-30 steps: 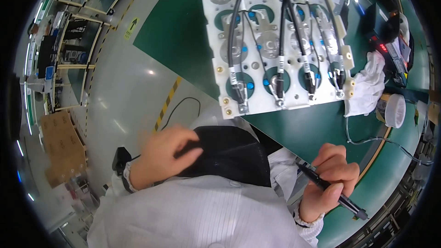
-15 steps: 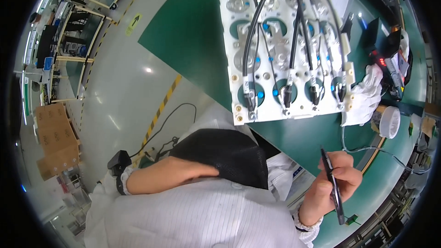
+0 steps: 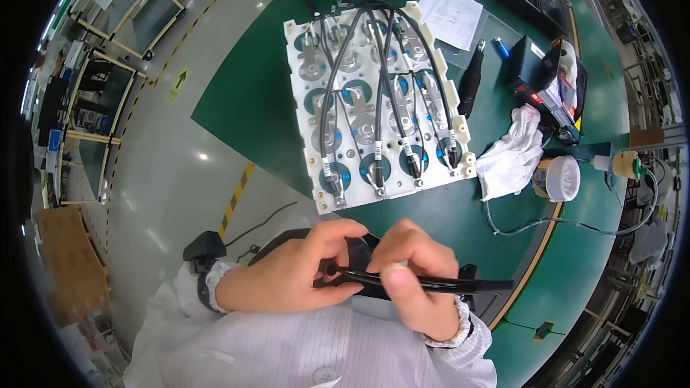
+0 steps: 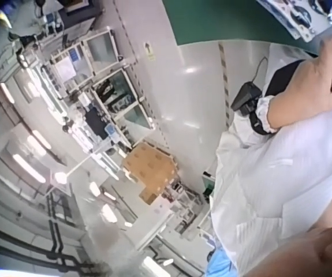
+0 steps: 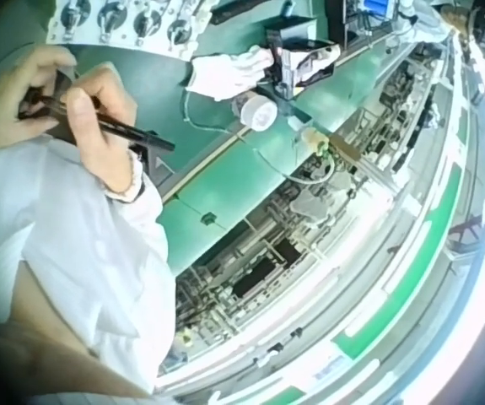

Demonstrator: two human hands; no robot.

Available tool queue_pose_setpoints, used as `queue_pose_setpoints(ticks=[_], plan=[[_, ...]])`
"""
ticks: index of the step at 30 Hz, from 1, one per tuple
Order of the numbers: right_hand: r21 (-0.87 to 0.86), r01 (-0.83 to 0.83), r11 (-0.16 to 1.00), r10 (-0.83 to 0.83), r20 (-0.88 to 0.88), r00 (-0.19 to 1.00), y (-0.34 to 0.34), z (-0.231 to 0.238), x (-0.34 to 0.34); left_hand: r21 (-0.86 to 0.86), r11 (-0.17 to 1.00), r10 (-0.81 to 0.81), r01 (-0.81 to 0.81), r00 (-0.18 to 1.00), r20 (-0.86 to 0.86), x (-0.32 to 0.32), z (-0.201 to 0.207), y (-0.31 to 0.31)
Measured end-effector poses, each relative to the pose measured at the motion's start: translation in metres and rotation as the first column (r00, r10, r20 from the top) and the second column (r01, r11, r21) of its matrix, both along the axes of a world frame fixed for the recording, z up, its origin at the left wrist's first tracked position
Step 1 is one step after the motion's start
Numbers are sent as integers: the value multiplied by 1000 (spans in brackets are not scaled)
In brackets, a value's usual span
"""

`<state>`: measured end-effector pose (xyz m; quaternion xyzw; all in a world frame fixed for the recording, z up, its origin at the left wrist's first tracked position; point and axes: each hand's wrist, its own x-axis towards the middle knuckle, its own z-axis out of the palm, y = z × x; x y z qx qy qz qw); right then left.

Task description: The person uses a wrench to tighten a bolt on a battery module, marks it with a pen, and wipes it with a cloth. Then, they apply adhesive using a dispenser before turning the module over.

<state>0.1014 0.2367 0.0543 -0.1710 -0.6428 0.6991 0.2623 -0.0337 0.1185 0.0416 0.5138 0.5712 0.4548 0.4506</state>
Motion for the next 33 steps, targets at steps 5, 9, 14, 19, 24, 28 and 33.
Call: queue_pose_setpoints(ticks=[5,9,14,19,24,28,33], plan=[[76,-181,981,156,258,954,2,1,1,17,999,-25,27,993,-113,8,-5,7],[-14,-223,975,219,250,943,0,2,7,98,995,16,3,981,-191,16,-10,10],[-58,83,995,-81,37,996,11,3,53,40,995,-71,91,929,-363,8,8,16],[262,26,965,-95,255,962,9,27,61,160,969,-112,189,909,-401,8,13,20],[185,1,983,-31,156,987,10,13,57,204,968,-162,148,985,56,1,24,30],[147,16,989,-36,136,990,8,-3,55,173,977,-139,127,989,56,-1,31,33],[84,54,995,-59,55,997,11,-6,48,220,973,-65,70,997,-32,-4,37,44]])
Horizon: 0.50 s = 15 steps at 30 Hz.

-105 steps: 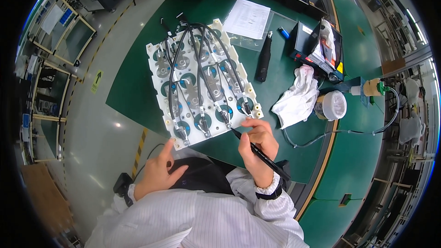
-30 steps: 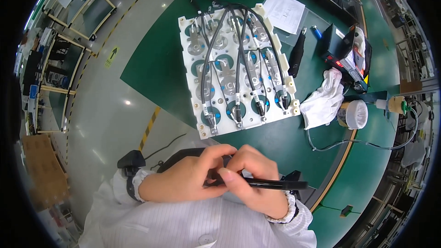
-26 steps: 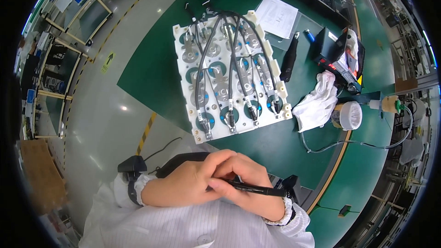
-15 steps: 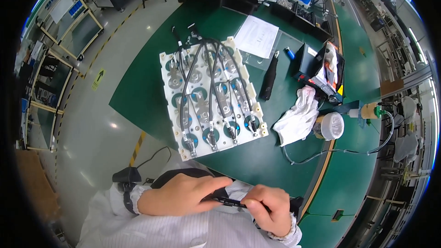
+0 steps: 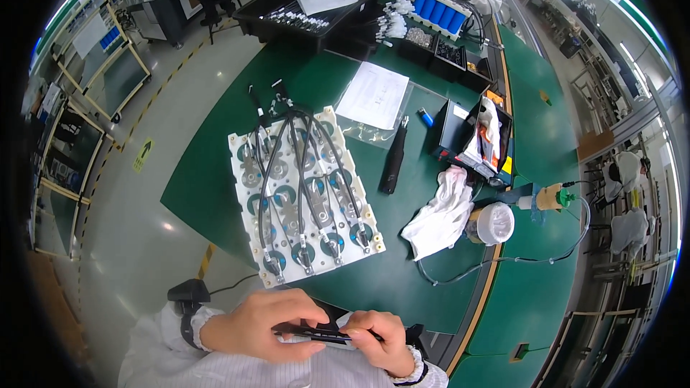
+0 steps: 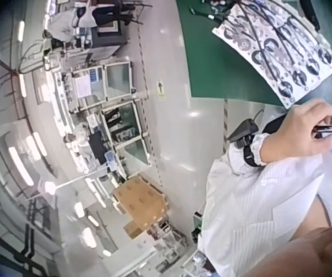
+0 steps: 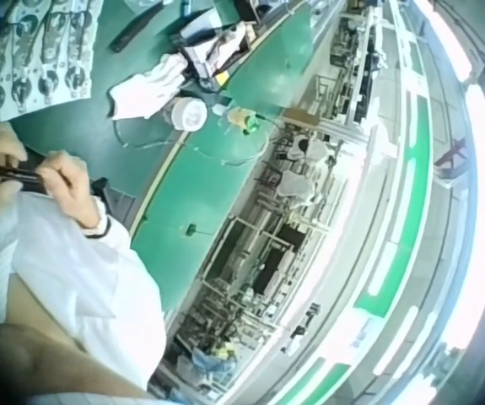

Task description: The person uses a wrench to tighten a bolt on a battery module, marks it with a pen, and wipes it with a cloth. Then, they apply adhesive using a dispenser before turning the module over.

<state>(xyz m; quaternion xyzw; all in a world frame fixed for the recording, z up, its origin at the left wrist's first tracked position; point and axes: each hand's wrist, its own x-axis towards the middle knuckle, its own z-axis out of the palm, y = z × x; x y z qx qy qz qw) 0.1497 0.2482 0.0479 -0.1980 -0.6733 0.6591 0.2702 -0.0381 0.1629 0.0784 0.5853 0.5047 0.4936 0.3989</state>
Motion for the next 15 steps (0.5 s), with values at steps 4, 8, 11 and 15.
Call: queue_pose_setpoints(ticks=[4,8,11,15], plan=[[-12,-19,1000,19,-52,998,5,3,-7,65,998,-22,25,999,-49,-7,17,10],[-232,226,946,-220,49,974,25,-3,-9,136,989,-31,50,990,-141,-33,19,38],[-220,589,778,-575,131,808,79,-22,-10,152,960,245,-236,969,-43,-85,5,64],[-147,617,773,-603,136,786,136,-87,-20,-12,850,517,-526,840,-167,-144,-21,73]])
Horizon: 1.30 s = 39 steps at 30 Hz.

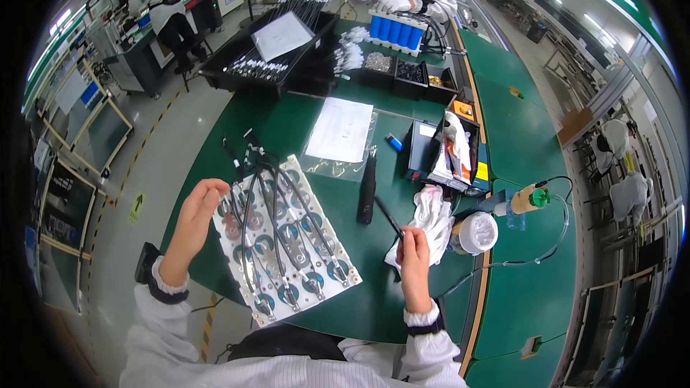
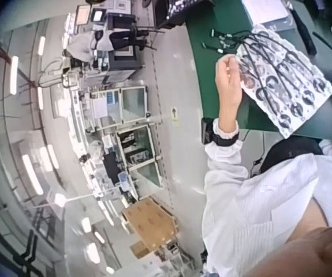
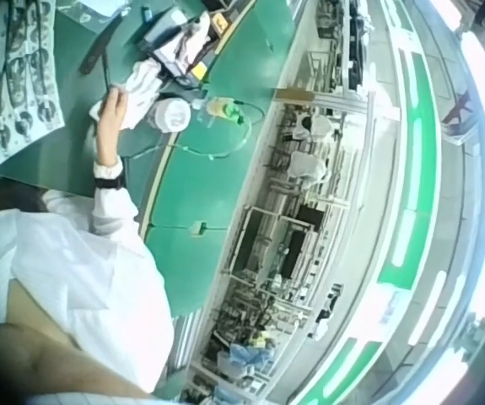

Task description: The person uses a wrench to tighten a bolt on a battery module, marks it with a pen, and wipes it with a cloth. Then, they apply adhesive using a dispenser before turning the module over.

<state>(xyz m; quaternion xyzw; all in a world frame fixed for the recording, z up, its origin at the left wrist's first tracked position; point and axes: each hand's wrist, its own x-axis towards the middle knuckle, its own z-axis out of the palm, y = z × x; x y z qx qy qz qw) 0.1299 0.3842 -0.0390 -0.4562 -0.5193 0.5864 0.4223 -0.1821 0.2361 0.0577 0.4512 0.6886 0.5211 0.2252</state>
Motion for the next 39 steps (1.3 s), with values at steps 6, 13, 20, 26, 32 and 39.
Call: queue_pose_setpoints(ticks=[6,13,20,26,32,39], plan=[[291,-342,894,122,576,808,23,-37,-5,-28,992,-127,124,978,-167,-38,-31,35],[-213,-379,901,406,103,908,-88,17,23,-382,905,-220,186,975,-46,-76,-18,52],[-368,-444,817,313,-363,877,-111,33,-11,-205,977,-25,55,989,145,-64,-41,8],[-505,-552,663,300,-496,815,-87,50,-13,47,996,46,-78,877,479,-37,-67,-9],[-472,-530,705,469,-250,847,-28,49,-21,104,985,66,-135,865,497,-5,-68,-61],[-424,-464,778,612,340,714,87,64,-80,12,985,-165,172,923,348,86,-53,-133]])
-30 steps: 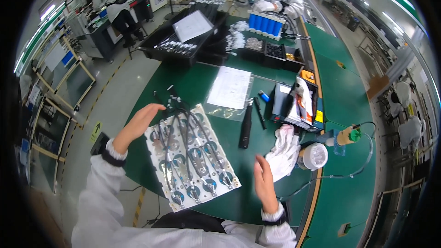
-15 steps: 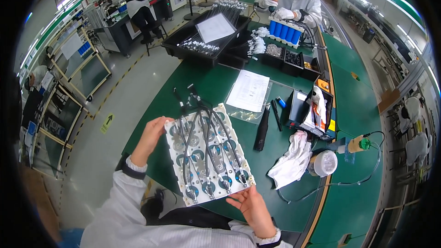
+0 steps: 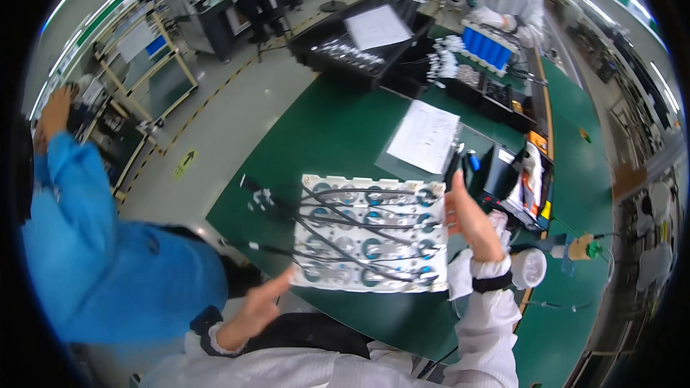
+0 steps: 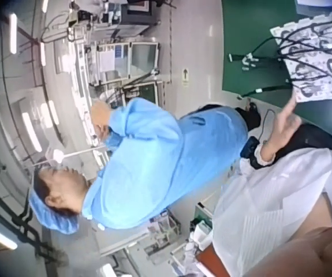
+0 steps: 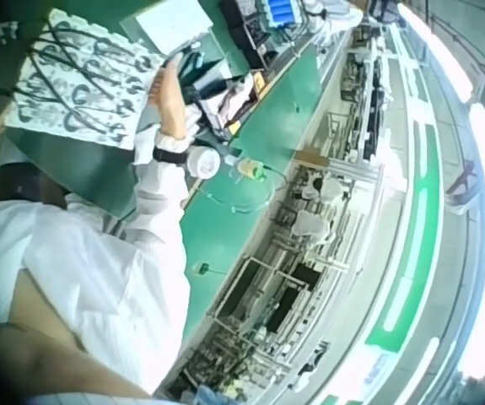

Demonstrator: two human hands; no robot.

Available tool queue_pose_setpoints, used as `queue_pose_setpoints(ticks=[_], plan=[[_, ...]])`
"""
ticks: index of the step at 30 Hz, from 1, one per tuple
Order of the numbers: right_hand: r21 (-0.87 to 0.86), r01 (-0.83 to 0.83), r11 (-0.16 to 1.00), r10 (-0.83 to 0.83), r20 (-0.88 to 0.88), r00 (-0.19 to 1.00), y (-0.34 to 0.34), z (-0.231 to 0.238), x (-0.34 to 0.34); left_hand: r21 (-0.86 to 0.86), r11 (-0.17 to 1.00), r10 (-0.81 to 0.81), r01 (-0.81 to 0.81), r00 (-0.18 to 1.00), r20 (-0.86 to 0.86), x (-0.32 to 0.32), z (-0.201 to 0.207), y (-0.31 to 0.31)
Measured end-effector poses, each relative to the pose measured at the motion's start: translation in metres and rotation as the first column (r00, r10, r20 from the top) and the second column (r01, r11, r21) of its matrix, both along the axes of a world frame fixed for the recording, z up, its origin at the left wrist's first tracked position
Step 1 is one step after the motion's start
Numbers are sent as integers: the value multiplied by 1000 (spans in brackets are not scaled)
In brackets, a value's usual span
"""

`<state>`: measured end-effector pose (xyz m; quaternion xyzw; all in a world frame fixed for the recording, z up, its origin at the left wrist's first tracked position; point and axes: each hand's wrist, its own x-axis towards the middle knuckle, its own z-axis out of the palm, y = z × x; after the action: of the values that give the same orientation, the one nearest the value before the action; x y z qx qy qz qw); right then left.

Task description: The person uses a wrench to tighten a bolt on a battery module, marks it with a pen, and wipes it with a cloth. Then, they apply adhesive using a dispenser before turning the module over.

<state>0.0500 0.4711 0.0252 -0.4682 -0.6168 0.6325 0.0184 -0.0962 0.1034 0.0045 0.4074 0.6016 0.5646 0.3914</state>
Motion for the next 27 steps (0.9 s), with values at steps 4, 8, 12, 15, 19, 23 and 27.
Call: queue_pose_setpoints(ticks=[4,8,12,15,19,23,27], plan=[[96,-37,995,48,-125,991,26,-20,-4,-145,961,-228,234,972,55,10,28,3],[52,105,993,-82,-333,939,-7,-14,23,12,995,88,-100,805,-587,-44,29,17],[241,204,949,-119,-326,938,-40,-13,69,-11,982,102,-187,588,-803,-80,-5,58],[201,291,935,-199,-383,902,-45,-35,110,-17,997,44,-72,763,-644,-91,-30,79],[152,323,934,-222,-462,859,-93,7,122,-207,961,-257,182,864,-433,-108,-11,79],[167,389,906,-283,-445,850,-118,19,131,-231,928,-368,293,822,-434,-127,39,80],[348,306,886,-123,-461,879,-136,40,120,66,983,-2,173,365,-931,-140,74,126]])
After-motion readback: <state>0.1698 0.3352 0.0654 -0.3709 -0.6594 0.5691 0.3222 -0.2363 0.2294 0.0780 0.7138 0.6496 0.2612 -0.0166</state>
